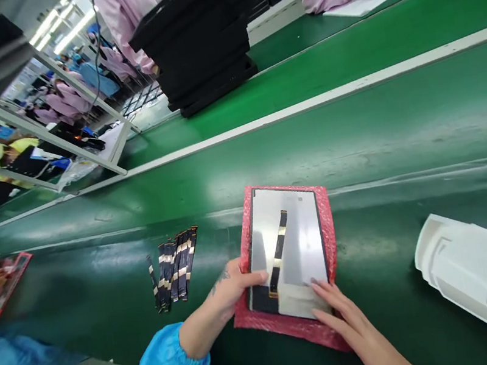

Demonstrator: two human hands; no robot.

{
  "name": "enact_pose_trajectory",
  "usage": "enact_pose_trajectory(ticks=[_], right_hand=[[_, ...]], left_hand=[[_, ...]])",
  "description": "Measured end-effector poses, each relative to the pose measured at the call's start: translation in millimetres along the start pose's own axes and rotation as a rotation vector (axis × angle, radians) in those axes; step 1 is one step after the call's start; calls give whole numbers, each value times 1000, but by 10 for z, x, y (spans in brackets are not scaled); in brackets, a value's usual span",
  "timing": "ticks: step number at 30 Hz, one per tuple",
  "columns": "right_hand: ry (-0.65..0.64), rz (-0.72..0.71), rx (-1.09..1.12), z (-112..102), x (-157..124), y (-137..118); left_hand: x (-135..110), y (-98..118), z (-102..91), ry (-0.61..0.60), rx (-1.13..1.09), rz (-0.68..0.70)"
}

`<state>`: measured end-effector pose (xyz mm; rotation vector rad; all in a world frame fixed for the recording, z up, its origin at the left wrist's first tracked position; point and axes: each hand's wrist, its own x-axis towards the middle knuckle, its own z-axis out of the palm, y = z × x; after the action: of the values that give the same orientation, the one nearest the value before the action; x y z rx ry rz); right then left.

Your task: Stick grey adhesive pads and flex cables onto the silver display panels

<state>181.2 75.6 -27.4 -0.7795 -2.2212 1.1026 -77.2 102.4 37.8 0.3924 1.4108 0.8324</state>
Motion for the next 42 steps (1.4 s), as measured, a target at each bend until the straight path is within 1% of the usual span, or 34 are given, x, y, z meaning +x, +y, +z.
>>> enact_pose_trajectory(ticks=[1, 3, 5, 6, 9, 11, 12, 14, 16, 18, 21, 22, 24, 26, 28, 29, 30, 31, 32, 33, 35, 37, 38, 39, 40, 42], right_hand=[[3, -28, -9, 12, 2, 7], [18, -91, -39, 29, 15, 20], [36, -133, -64, 32, 34, 32], [47, -145, -71, 31, 43, 39], [69, -135, -83, 39, 56, 83], [70, -130, -93, 66, 50, 137], [70, -133, -96, 85, 44, 168], [71, -137, -88, 122, 30, 221], [66, -130, -72, 141, 24, 239], [66, -105, -70, 121, 33, 208], [48, -52, -99, 14, 70, 96], [35, -35, -110, -35, 86, 52], [1, -12, -123, -131, 118, -36], [-3, -7, -132, -199, 155, -115], [41, -20, -135, -233, 191, -174], [84, -32, -134, -246, 204, -194], [139, -36, -136, -264, 206, -203], [205, -28, -147, -295, 191, -202], [284, -14, -177, -346, 154, -187], [368, 12, -227, -424, 91, -158], [569, 72, -400, -668, -116, -52], [732, 201, -601, -1009, -399, 107], [769, 273, -700, -1195, -547, 200], [773, 344, -789, -1373, -686, 296], [739, 403, -863, -1534, -807, 389], [607, 501, -931, -1765, -974, 549]], left_hand=[[55, 136, -51, 28, 20, 2], [206, 507, -173, 76, 121, 44], [421, 972, -293, 118, 356, 141], [548, 1215, -343, 160, 500, 217], [951, 1870, -436, 174, 597, 300], [1191, 2181, -468, 193, 696, 358], [1291, 2292, -480, 218, 750, 389], [1440, 2432, -501, 291, 839, 445], [1518, 2491, -512, 362, 883, 486], [1538, 2497, -496, 450, 926, 553], [1507, 2421, -372, 576, 957, 692], [1488, 2356, -291, 581, 951, 728], [1433, 2128, -61, 509, 919, 769], [1346, 1743, 247, 378, 889, 768], [1223, 1228, 595, 198, 863, 726], [1154, 950, 767, 70, 840, 678], [1083, 680, 931, -128, 743, 565], [1015, 431, 1081, -267, 639, 472], [954, 217, 1215, -369, 565, 401], [902, 44, 1332, -431, 501, 347], [829, -180, 1521, -464, 412, 305], [793, -283, 1666, -428, 371, 321], [782, -315, 1728, -406, 370, 339], [773, -346, 1785, -389, 382, 361], [764, -381, 1838, -382, 406, 385], [747, -473, 1925, -379, 482, 457]])
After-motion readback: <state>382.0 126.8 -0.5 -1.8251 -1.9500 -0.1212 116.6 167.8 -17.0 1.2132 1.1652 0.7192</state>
